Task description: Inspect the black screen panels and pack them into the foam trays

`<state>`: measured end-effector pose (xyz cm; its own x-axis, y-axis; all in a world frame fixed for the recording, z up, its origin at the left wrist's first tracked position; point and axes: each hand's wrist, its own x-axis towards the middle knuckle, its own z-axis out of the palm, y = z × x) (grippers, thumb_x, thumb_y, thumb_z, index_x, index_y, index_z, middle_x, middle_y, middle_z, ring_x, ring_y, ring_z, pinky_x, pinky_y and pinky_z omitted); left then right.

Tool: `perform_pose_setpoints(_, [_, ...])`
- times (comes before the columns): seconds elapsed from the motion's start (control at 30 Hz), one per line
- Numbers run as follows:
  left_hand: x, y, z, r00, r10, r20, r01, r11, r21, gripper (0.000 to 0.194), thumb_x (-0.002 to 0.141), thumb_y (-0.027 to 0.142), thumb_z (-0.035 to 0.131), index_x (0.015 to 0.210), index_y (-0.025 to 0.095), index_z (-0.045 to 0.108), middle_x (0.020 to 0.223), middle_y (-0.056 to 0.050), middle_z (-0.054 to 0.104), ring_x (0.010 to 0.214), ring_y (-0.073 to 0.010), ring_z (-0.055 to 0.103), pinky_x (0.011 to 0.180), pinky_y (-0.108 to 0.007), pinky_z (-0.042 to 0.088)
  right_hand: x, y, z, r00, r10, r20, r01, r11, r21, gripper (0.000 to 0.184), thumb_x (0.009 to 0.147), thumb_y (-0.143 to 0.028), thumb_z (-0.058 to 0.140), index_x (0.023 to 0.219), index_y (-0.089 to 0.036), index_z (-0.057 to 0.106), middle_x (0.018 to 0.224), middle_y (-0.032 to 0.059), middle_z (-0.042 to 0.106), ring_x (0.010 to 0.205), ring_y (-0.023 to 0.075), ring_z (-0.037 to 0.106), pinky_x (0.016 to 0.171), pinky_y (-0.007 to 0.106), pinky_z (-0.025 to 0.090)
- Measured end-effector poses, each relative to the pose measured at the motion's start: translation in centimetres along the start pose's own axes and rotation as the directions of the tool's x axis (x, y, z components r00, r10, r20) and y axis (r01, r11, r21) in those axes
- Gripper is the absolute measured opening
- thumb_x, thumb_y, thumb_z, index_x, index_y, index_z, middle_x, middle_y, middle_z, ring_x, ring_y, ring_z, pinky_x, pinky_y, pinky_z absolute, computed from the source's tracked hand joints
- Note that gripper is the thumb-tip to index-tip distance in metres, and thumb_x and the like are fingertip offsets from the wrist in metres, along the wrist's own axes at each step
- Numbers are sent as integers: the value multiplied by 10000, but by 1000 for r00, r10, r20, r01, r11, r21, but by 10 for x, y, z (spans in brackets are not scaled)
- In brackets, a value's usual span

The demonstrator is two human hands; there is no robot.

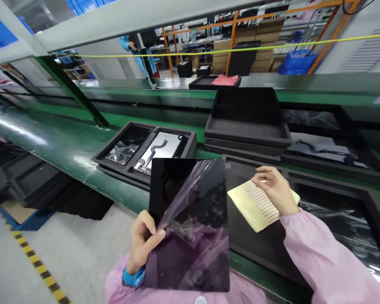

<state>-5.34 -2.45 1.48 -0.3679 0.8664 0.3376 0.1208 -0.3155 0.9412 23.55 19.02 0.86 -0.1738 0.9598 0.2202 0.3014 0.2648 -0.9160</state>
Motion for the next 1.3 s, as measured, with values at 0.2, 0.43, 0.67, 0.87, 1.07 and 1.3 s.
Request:
perform_pose_setpoints(0.2, [3, 14, 22, 969, -142, 201, 184, 961, -207, 692, 882, 309, 545, 1421, 345, 111, 539, 92, 347, 447, -74, 287, 445, -189, 228, -43, -124, 29, 924, -91, -371, 214, 927, 307, 318, 619, -163, 769, 864, -268, 595, 699, 24, 594, 639, 135, 580, 571, 260, 495])
perform_pose_setpoints(0.43, [-7, 21, 37, 958, -63, 278, 75, 997, -33, 755, 929, 243, 458, 1434, 431, -71, 538, 98, 310, 437, -70, 254, 427, -157, 249, -36, -191, 101, 997, -63, 41, 28, 816, 577, 351, 644, -268, 790, 802, -197, 484, 626, -39, 592, 433, 74, 498, 311, 141, 327])
perform_pose_setpoints(0.67, [-12, 12, 37, 954, -24, 299, -4, 996, 94, 635, 926, 255, 428, 1482, 227, 123, 623, 41, 454, 488, -98, 431, 588, -216, 484, -32, -191, 111, 997, -67, -41, 79, 813, 577, 337, 656, -245, 765, 745, -176, 448, 653, -29, 598, 463, 53, 502, 344, 119, 334])
perform_pose_setpoints(0.87, [-16, -1, 41, 931, -336, 141, 291, 920, 263, 664, 905, 388, 454, 1488, 221, 183, 857, -52, 647, 761, -167, 626, 765, -267, 510, -29, -190, 115, 994, -90, -62, 110, 845, 524, 305, 678, -267, 739, 714, -167, 453, 636, -16, 591, 489, 56, 527, 435, 131, 429])
perform_pose_setpoints(1.07, [-12, -5, 45, 924, -336, 180, 283, 921, 266, 691, 895, 373, 471, 1493, 222, 160, 873, -52, 660, 729, -165, 625, 750, -271, 509, -28, -186, 110, 988, -122, -95, 153, 862, 483, 291, 697, -302, 730, 738, -168, 474, 642, -21, 573, 489, 63, 534, 447, 148, 446])
perform_pose_setpoints(1.3, [-18, 12, 48, 917, -352, 188, 298, 918, 262, 697, 898, 380, 468, 1495, 231, 139, 905, -51, 640, 788, -158, 601, 817, -271, 490, -32, -195, 93, 990, -121, -68, 138, 823, 552, 292, 711, -281, 727, 767, -163, 466, 722, -12, 601, 474, 59, 539, 352, 121, 351])
